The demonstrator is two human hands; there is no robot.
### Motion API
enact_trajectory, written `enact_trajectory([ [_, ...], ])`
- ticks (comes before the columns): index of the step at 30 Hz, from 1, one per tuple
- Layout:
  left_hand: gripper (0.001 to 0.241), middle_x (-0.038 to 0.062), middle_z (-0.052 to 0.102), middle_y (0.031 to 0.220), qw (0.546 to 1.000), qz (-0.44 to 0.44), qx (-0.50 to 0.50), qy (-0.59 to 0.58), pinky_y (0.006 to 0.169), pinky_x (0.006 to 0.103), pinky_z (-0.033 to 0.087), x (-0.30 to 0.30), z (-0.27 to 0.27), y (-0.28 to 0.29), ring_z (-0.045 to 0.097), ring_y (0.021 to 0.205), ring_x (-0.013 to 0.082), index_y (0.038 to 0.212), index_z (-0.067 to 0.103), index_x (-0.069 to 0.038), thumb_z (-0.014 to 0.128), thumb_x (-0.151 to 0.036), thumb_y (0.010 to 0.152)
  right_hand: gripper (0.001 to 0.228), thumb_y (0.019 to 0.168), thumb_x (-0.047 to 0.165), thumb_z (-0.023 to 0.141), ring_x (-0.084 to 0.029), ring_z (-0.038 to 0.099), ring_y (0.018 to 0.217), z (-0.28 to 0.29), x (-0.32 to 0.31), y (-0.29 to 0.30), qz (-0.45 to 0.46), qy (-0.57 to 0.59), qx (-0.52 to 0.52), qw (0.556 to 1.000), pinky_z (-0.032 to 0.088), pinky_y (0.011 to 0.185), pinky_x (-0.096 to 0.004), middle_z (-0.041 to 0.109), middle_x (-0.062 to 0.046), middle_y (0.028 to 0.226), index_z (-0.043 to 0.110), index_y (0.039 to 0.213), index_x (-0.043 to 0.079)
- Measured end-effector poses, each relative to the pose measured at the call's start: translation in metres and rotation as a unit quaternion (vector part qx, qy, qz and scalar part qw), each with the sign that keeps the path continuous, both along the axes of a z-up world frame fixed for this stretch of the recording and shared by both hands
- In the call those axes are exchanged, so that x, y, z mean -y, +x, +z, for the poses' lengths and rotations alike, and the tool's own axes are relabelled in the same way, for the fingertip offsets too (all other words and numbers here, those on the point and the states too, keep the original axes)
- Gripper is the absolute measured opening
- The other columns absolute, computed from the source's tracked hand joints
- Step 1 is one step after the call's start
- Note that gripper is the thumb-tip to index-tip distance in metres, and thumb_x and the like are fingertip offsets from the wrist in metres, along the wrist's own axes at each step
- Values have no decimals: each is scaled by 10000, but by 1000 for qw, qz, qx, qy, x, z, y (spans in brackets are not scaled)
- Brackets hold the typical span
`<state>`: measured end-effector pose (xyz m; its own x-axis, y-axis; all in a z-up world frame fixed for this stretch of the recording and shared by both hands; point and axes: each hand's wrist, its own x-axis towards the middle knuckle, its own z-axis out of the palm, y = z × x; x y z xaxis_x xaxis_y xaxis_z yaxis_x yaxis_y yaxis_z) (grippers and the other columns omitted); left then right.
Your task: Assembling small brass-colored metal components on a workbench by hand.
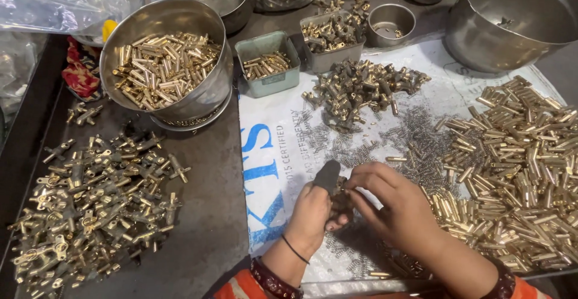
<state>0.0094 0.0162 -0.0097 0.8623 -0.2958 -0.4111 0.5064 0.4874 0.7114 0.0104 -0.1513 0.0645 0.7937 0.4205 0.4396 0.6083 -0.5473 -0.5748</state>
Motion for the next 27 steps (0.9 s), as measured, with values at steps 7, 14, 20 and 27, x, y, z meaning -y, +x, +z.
enact_trajectory([
  [7, 259, 47, 629, 662, 999, 6, -14, 46, 357, 242, 330, 4, -7, 1, 499, 428, 103, 954, 583, -19, 424, -213, 1017, 176, 796, 64, 771, -253, 731, 924, -6, 8, 0, 7, -11, -12, 1000, 603, 780, -344, 705, -84, 1044, 676, 945, 60],
  [14, 232, 87, 638, 742, 999, -32, 4, 16, 429, 261, 420, 5, -19, -3, 561, 535, 128, 1052, 579, 45, 407, -96, 990, 174, 789, 58, 766, -228, 719, 890, -9, 18, 3, 55, -13, -100, 993, 601, 773, -341, 701, -65, 976, 695, 947, 47],
  [20, 254, 101, 644, 751, 997, -29, -45, 53, 435, 277, 453, 7, -37, -2, 569, 530, 156, 1059, 585, 66, 399, -81, 966, 200, 782, 51, 766, -239, 717, 913, -16, 21, 5, 64, -11, -119, 991, 599, 790, -348, 695, -79, 993, 688, 966, 40],
  [27, 266, 90, 665, 760, 998, -33, -27, 40, 445, 269, 442, 6, -35, -3, 588, 546, 131, 1037, 624, 52, 423, -117, 1000, 192, 776, 55, 761, -250, 719, 930, -11, 21, 9, 55, -34, -159, 985, 600, 816, -355, 706, -73, 999, 691, 954, 47],
])
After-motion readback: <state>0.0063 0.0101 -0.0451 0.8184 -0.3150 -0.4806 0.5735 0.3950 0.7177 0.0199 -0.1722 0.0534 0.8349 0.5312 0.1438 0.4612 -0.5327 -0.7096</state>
